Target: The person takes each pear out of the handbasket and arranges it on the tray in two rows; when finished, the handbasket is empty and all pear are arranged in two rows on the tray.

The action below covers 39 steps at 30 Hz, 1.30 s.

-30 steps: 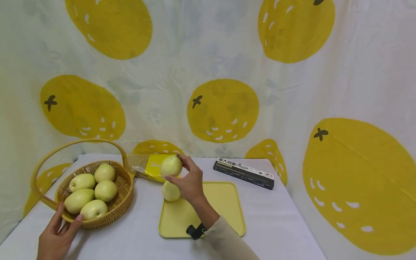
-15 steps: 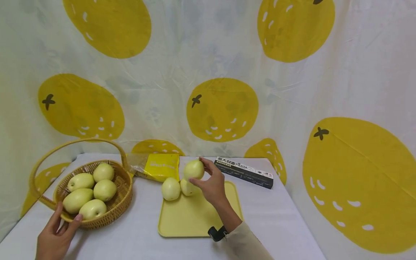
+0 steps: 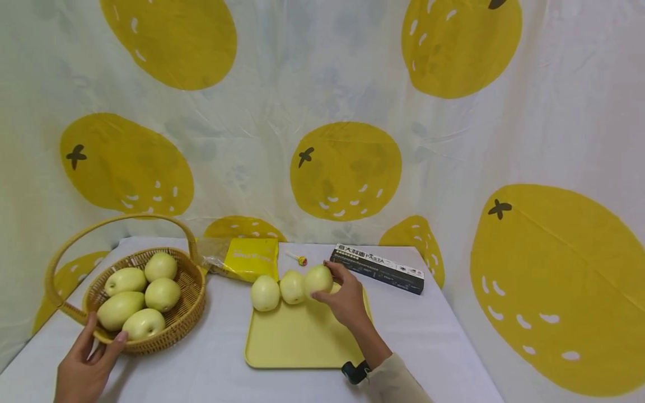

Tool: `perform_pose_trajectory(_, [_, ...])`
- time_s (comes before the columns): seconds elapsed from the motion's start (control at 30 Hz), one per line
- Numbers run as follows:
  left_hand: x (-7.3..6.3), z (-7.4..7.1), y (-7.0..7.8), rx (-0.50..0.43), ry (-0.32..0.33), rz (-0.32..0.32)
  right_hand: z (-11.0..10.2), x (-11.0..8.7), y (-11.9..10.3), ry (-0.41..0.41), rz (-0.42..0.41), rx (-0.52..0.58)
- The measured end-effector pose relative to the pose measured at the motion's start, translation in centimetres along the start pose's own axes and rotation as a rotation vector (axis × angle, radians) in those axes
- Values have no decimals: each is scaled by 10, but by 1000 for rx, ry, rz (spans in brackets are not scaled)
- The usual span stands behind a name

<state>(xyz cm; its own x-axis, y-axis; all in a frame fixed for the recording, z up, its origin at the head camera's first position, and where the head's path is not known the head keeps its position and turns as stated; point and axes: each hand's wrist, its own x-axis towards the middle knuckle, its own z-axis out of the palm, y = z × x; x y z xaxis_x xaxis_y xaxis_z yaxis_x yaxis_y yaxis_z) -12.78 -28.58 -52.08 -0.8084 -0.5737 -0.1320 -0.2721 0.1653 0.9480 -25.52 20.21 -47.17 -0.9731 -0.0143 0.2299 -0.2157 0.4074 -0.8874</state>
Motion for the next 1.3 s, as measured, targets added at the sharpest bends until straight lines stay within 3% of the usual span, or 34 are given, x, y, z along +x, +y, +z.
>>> perform_pose_trajectory(0.37, [0,0,0,15,2,-20,1,9,22,-52,26,-59])
perform_pose_trajectory(0.7, [-1,0,0,30,5,3,0,19,24,-137,72,-101])
perform_pose_trajectory(0.9, [-2,1,0,44,15,7,0,23,27,-112,109,-140])
perform_pose_trajectory(1.07, [-1,1,1,59,16,1,1,23,29,-95,73,-194])
perform_pose_trajectory(1.3, [-1,1,0,61,14,13,-1,23,30,-104,47,-167])
